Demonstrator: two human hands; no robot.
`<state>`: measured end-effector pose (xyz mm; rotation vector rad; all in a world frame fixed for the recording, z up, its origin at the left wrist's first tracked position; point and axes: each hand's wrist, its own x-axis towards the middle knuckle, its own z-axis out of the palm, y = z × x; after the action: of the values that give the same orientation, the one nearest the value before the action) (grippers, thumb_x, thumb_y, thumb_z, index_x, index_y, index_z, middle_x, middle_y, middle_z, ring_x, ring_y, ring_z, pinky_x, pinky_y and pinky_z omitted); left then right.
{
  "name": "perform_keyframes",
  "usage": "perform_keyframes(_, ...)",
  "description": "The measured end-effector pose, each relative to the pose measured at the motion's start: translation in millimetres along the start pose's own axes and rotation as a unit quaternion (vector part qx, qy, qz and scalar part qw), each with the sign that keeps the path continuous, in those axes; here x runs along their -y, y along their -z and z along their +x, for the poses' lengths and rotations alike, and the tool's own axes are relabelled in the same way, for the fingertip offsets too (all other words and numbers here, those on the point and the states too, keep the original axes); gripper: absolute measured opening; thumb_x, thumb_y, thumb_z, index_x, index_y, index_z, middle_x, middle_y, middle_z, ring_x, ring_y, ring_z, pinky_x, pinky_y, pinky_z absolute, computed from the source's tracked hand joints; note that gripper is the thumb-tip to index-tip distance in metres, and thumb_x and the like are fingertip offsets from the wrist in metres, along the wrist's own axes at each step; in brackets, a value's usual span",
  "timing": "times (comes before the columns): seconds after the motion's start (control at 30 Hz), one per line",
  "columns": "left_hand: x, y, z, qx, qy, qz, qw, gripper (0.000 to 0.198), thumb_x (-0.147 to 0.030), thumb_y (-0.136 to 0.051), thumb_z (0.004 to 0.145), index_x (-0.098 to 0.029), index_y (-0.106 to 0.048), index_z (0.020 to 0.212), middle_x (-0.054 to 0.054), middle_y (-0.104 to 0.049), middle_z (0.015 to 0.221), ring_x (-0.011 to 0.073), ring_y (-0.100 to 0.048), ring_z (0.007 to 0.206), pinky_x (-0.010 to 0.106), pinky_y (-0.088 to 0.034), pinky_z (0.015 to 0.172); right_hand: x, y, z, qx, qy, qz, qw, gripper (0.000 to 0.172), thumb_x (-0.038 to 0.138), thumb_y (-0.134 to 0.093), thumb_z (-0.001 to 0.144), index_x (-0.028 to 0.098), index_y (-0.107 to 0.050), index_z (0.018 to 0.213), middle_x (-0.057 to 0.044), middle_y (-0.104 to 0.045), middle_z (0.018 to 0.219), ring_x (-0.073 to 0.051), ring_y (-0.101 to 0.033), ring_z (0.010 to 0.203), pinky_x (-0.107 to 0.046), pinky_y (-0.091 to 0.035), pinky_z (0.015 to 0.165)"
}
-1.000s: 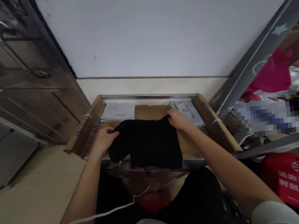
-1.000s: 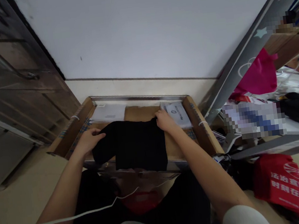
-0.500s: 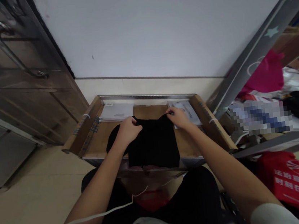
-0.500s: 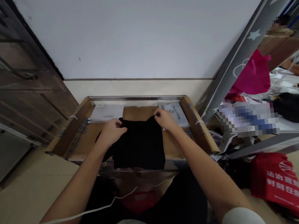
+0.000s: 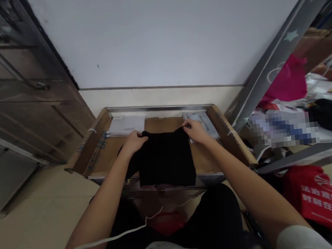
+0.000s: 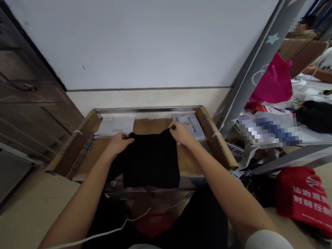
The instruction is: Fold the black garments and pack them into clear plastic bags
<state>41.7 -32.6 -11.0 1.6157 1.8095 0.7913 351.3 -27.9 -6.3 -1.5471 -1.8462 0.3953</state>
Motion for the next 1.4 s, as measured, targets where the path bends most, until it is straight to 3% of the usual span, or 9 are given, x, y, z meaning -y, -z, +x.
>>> perform_keyframes(0.13,-1.9,-5.7,5.0,0.051,0.064,-0.071,0.994,0.048,-0.044,-0.074,0.079,-0.014,-0.059,0.114,0.004,-0.066,0.073,0.0167,-0.059,0.060,0.026,-0.041,0.056,1.8,2.0,0.3,-0.005,-0.001,0.016,1.000,0.013,0.015,-0.055,0.081,0.021,-0.066,0.084,-0.003,-0.071,0.084,-0.019,-0.063,0.081,-0.032,-0.047,0.080)
perform_keyframes(0.3,-4.7,-6.4,18.3,0.072,0.068,-0.028,0.995,0.038,-0.053,-0.074,0.074,-0.018,-0.060,0.072,0.001,-0.054,0.056,0.0143,-0.046,0.047,0.028,-0.029,0.047,2.2,4.8,0.6,-0.005,0.002,0.028,1.000,0.012,0.016,-0.055,0.079,0.021,-0.065,0.084,-0.003,-0.070,0.082,-0.019,-0.062,0.079,-0.032,-0.047,0.079)
perform_keyframes(0.43,-4.6,-5.3,25.7,0.070,0.058,-0.046,0.995,0.025,-0.036,-0.075,0.067,-0.020,-0.057,0.063,-0.002,-0.046,0.048,0.0145,-0.043,0.045,0.029,-0.027,0.048,-0.5,5.2,0.6,-0.009,0.003,0.029,1.000,0.012,0.017,-0.055,0.079,0.022,-0.065,0.082,-0.001,-0.068,0.078,-0.018,-0.061,0.076,-0.031,-0.047,0.077)
perform_keyframes(0.7,-7.9,2.1,38.9,-0.035,-0.082,-0.146,0.985,0.017,-0.025,-0.069,0.065,-0.018,-0.062,0.079,-0.001,-0.059,0.071,0.0152,-0.054,0.067,0.026,-0.040,0.063,-6.7,3.8,9.3,-0.045,-0.028,0.067,0.996,0.010,0.019,-0.055,0.076,0.022,-0.064,0.077,-0.001,-0.069,0.077,-0.019,-0.062,0.075,-0.033,-0.049,0.077)
perform_keyframes(0.83,-17.7,14.2,48.0,-0.051,-0.099,-0.198,0.974,0.037,-0.021,-0.072,0.063,-0.016,-0.069,0.099,0.005,-0.068,0.089,0.0187,-0.062,0.080,0.030,-0.048,0.077,-1.7,6.2,22.6,-0.092,-0.029,0.103,0.990,0.008,0.022,-0.057,0.076,0.022,-0.065,0.079,-0.002,-0.069,0.080,-0.021,-0.063,0.078,-0.035,-0.050,0.081)
perform_keyframes(0.93,-24.8,27.1,49.9,-0.035,-0.150,-0.205,0.967,0.032,-0.019,-0.069,0.064,-0.016,-0.072,0.096,0.005,-0.070,0.090,0.0196,-0.063,0.085,0.032,-0.048,0.083,7.7,10.4,29.2,-0.126,-0.015,0.122,0.984,0.009,0.026,-0.057,0.077,0.022,-0.064,0.081,-0.002,-0.068,0.080,-0.022,-0.062,0.079,-0.036,-0.050,0.082)
perform_keyframes(1.13,-13.3,39.3,27.1,-0.038,-0.192,-0.151,0.969,0.012,-0.018,-0.065,0.065,-0.019,-0.061,0.076,0.000,-0.064,0.079,0.0174,-0.059,0.077,0.032,-0.047,0.081,27.9,18.4,14.4,-0.121,0.035,0.135,0.983,0.013,0.030,-0.056,0.079,0.022,-0.065,0.085,-0.003,-0.068,0.082,-0.022,-0.062,0.080,-0.038,-0.051,0.084)
perform_keyframes(1.27,8.5,35.6,-7.4,-0.012,-0.212,-0.132,0.968,0.012,-0.020,-0.062,0.067,-0.021,-0.053,0.075,0.003,-0.067,0.099,0.0211,-0.061,0.101,0.034,-0.045,0.096,34.6,28.2,-14.0,-0.047,0.071,0.103,0.991,0.005,0.020,-0.055,0.073,0.023,-0.059,0.072,-0.006,-0.071,0.097,-0.025,-0.063,0.102,-0.044,-0.046,0.101)
perform_keyframes(1.4,30.1,33.0,-38.4,0.008,-0.191,-0.090,0.977,0.012,-0.019,-0.063,0.067,-0.022,-0.053,0.073,0.004,-0.064,0.105,0.0235,-0.058,0.111,0.037,-0.042,0.103,35.7,38.1,-49.2,0.050,0.122,0.052,0.990,0.014,0.014,-0.058,0.072,0.023,-0.054,0.062,-0.008,-0.067,0.115,-0.029,-0.052,0.129,-0.054,-0.034,0.115)
